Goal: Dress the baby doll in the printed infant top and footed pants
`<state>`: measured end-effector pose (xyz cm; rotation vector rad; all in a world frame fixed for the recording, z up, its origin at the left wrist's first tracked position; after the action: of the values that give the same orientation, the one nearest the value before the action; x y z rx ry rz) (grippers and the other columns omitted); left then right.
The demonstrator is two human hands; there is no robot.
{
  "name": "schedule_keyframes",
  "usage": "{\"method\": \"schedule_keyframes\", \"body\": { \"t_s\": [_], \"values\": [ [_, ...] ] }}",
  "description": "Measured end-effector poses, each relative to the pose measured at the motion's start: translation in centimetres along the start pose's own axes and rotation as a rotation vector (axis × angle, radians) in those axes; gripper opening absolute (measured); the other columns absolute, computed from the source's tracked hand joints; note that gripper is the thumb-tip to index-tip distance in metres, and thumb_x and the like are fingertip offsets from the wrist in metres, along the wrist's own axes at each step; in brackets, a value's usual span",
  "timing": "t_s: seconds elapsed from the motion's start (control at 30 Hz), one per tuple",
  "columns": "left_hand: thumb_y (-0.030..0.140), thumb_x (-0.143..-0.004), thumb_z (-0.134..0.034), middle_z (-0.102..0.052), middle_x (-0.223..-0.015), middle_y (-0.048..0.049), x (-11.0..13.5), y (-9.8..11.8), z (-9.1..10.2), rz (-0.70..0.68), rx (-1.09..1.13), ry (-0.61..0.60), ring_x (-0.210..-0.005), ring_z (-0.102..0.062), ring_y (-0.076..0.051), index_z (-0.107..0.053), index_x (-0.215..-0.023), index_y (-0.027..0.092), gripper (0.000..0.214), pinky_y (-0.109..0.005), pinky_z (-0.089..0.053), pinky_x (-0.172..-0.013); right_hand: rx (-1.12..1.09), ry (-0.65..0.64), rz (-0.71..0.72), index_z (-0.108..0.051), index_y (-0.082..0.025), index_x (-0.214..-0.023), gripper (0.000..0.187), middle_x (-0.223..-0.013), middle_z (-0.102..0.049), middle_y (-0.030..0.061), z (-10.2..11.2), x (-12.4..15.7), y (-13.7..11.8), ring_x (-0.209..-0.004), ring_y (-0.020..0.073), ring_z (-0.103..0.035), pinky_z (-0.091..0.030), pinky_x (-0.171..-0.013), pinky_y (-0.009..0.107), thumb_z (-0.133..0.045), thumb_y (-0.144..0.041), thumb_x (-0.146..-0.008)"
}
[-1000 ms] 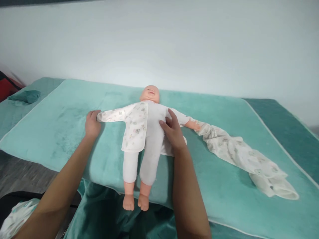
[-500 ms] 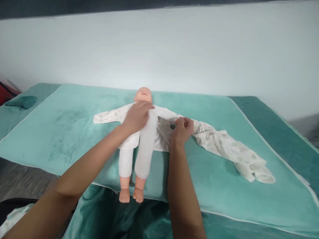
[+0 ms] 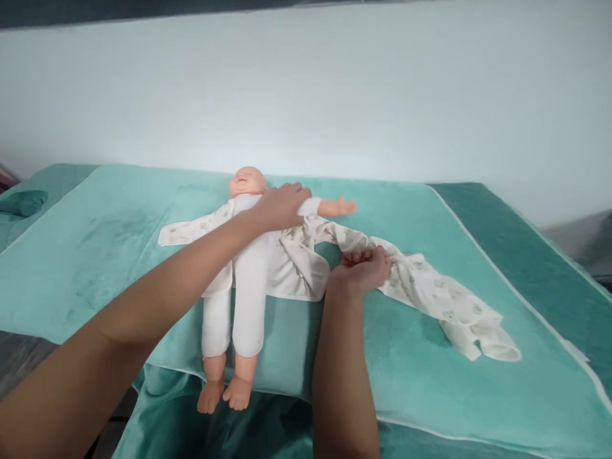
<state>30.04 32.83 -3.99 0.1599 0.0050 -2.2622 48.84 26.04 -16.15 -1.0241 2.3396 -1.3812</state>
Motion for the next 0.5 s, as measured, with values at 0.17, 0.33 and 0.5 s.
{"method": "schedule_keyframes", "body": {
  "t_s": [0.17,0.33,0.5],
  "values": [
    [0.023,-0.087,-0.062,-0.061,-0.129,-0.0127,1.6,-1.0,2.5,-0.013,0.042,0.040,-0.117,-0.057,-0.029,-0.056,-0.123,0.017,0.038,-0.038,-0.048,-0.082,0.231,-0.202,-0.008,-0.060,-0.022,-0.083,0.016,-0.065,-0.052,-0.0069,-3.0,2.2,1.2,-0.056,0.0089,-0.048,-0.039,-0.052,0.021,-0.067,-0.030,-0.071],
    [0.018,-0.087,-0.064,-0.060,-0.129,-0.0145,2.5,-0.2,2.3,-0.014,-0.004,0.054,-0.119,-0.056,-0.031,-0.057,-0.122,0.017,0.035,-0.040,-0.048,-0.086,0.947,-0.680,0.363,-0.071,-0.022,-0.081,0.022,-0.085,-0.068,0.0017,-5.9,4.9,2.5,-0.080,0.0186,-0.060,-0.047,-0.079,0.034,-0.076,-0.043,-0.073],
    [0.016,-0.086,-0.064,-0.062,-0.126,-0.0136,2.4,0.0,2.2,-0.017,-0.040,-0.007,-0.117,-0.056,-0.030,-0.058,-0.119,0.016,0.033,-0.040,-0.046,-0.089,1.022,-0.742,0.352,-0.065,-0.023,-0.069,0.017,-0.072,-0.063,0.0002,-5.9,5.0,2.5,-0.075,0.0199,-0.056,-0.045,-0.077,0.035,-0.072,-0.038,-0.074]
  ]
}}
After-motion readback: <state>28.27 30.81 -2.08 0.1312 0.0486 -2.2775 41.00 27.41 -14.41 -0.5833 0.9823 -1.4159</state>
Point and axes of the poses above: each hand's wrist, its own x-axis away from the middle knuckle, its own z-axis out of the back of the hand, y = z × x, the point moved 5 cm from there along -x, towards the middle knuckle
